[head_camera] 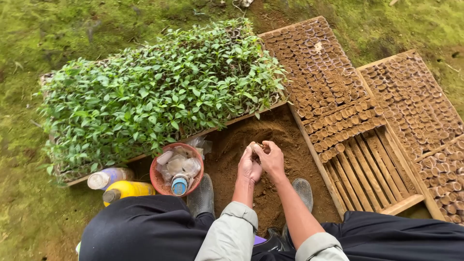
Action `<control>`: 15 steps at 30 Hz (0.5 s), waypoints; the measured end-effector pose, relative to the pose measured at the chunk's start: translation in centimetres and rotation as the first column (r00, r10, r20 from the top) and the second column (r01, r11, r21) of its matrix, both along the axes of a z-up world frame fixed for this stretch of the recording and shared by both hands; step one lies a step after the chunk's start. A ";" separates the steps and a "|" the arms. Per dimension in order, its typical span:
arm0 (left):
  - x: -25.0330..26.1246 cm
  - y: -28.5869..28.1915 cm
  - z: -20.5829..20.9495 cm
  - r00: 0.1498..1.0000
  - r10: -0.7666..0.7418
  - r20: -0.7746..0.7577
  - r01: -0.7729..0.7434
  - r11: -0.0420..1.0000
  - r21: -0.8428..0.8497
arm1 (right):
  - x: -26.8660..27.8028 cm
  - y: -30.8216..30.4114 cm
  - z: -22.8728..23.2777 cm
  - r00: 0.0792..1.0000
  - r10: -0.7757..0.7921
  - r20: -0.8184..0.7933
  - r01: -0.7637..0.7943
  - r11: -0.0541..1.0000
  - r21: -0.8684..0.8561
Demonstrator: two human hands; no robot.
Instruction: Manually creating soil blocks for seedlings by wrapping soil in small paper squares and arranging them in a wooden tray.
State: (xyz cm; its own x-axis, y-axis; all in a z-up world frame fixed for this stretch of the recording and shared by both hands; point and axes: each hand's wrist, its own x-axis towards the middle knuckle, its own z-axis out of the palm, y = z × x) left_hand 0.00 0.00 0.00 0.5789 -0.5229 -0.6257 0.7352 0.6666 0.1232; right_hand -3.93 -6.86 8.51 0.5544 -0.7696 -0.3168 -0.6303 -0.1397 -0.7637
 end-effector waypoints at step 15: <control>-3.3 -5.3 -1.3 0.990 -0.142 -0.015 0.142 0.987 0.071 | -4.1 -4.4 -0.4 0.996 -0.083 0.025 0.085 0.991 -0.102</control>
State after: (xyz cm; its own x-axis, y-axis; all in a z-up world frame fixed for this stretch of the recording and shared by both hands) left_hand -3.28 -5.26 -1.30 0.4958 -0.5533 -0.6694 0.8232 0.5450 0.1593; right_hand -8.02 -11.24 8.13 0.4920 -0.8416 -0.2227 -0.6274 -0.1654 -0.7609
